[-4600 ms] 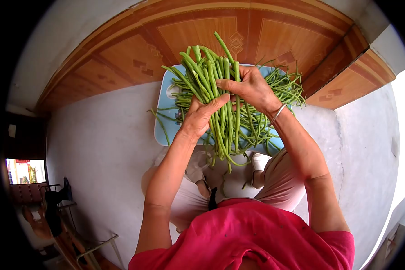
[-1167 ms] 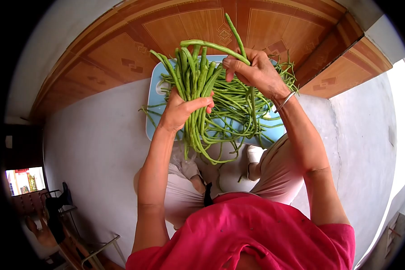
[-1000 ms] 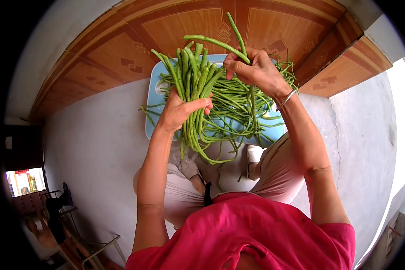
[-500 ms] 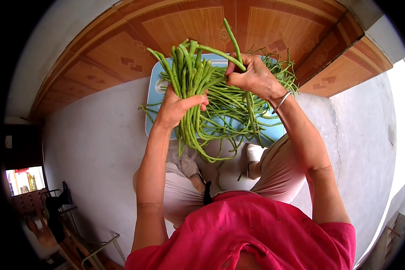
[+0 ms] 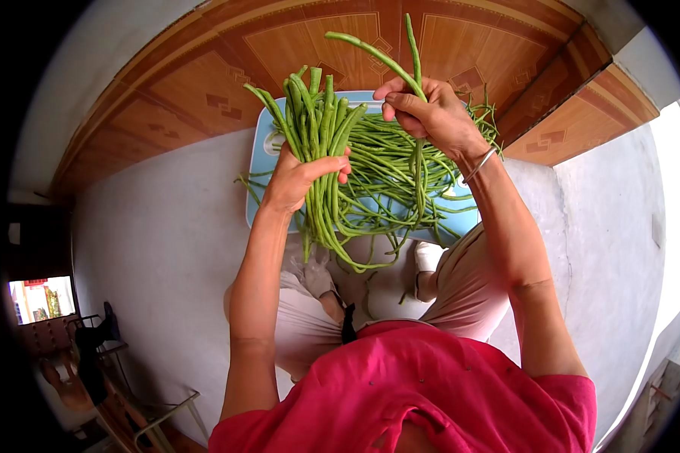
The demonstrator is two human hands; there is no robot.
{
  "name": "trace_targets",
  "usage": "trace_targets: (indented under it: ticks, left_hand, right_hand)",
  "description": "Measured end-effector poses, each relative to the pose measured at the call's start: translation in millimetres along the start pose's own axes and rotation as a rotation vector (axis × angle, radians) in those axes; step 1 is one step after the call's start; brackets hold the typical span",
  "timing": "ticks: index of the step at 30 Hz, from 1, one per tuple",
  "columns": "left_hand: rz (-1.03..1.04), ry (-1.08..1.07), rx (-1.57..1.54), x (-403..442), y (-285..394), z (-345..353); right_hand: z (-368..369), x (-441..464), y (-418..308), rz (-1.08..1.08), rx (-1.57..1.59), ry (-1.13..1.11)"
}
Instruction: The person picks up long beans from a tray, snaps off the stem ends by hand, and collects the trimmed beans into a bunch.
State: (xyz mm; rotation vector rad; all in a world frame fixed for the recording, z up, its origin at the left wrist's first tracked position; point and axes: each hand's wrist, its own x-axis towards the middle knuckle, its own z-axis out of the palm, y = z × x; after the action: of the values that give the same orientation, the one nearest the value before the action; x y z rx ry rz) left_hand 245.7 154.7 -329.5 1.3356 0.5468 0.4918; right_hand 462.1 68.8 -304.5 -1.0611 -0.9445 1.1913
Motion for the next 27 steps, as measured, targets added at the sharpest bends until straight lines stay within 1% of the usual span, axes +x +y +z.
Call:
trace_targets:
  ticks: [2,9,15,18,21,27]
  left_hand:
    - [-0.004,0.003,-0.004,0,2,-1]
    - [0.007,-0.023,0.0,0,3,3]
    - [-0.001,-0.036,0.008,0,-1,3]
    - [-0.001,-0.03,-0.002,-1,1,6]
    - [-0.005,-0.031,0.008,-1,1,7]
    - [-0.004,-0.041,0.015,-2,2,7]
  right_hand:
    - [-2,1,4,0.04,-0.249,0.047]
    - [6,-4,1,-0.066,-0.296,0.072]
    - [2,-4,1,-0.074,-0.337,0.057]
    - [-1,-7,-3,-0.083,-0.35,0.015]
    - [-2,-8,-6,-0.031,-0.354,0.008]
    - [-6,-11,-9,0.012,-0.333,-0.118]
